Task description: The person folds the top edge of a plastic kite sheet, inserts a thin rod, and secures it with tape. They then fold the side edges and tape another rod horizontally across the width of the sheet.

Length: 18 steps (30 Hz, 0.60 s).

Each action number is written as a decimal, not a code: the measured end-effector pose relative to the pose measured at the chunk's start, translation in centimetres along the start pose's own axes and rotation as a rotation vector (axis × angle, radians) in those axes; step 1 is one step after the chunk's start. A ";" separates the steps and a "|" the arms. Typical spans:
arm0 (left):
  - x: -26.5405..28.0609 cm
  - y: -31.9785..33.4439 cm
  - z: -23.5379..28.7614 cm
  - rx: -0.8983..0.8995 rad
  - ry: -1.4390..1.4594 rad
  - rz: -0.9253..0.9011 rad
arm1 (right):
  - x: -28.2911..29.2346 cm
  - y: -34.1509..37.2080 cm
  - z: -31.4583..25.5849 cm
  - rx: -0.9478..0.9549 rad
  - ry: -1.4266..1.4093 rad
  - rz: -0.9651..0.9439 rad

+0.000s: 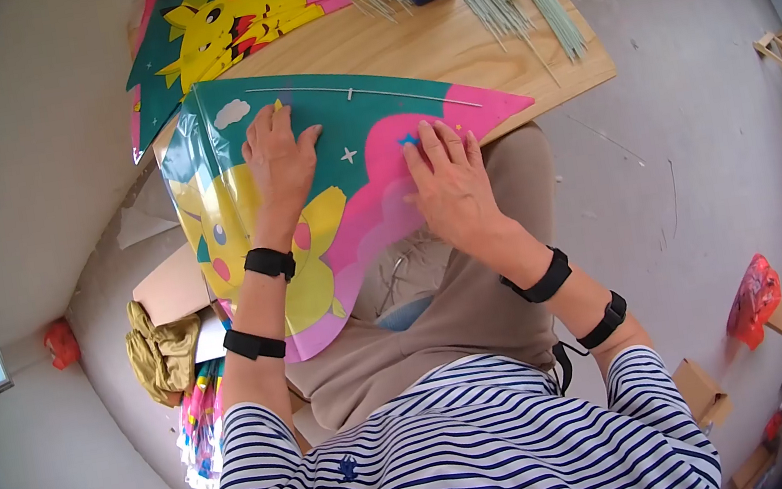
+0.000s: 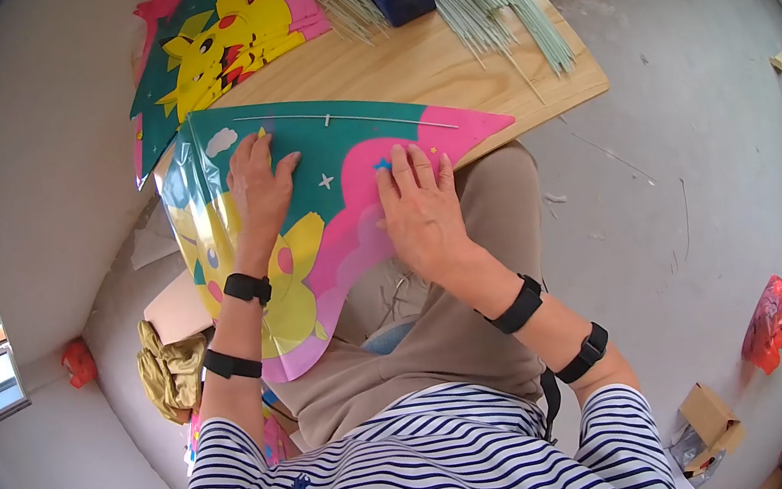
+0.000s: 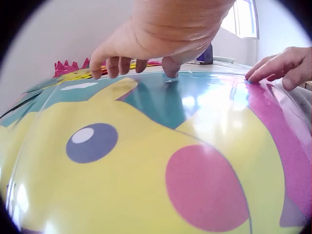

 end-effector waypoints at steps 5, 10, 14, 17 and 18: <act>-2.1 -2.1 3.2 0.012 0.257 -0.046 | -0.5 0.5 0.3 0.059 0.091 -0.004; -4.4 -3.3 5.4 0.114 0.223 -0.060 | -1.2 0.6 0.6 0.097 0.181 0.005; -5.0 -3.4 5.9 0.174 0.194 -0.073 | -0.9 0.6 0.5 0.093 0.204 -0.033; -4.9 -3.5 6.2 0.206 0.169 -0.082 | -0.7 0.6 0.4 0.092 0.194 -0.051; -5.0 -3.4 6.4 0.209 0.169 -0.077 | -0.7 0.6 0.5 0.092 0.186 -0.054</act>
Point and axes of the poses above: each hand's wrist, its own y-axis away from the middle knuckle, its own x-axis out of the back of the hand, z = x × y, the point moved 5 cm from there along -y, towards the middle knuckle, and after that the axes turned 8 degrees about z, right-handed, at the moved point
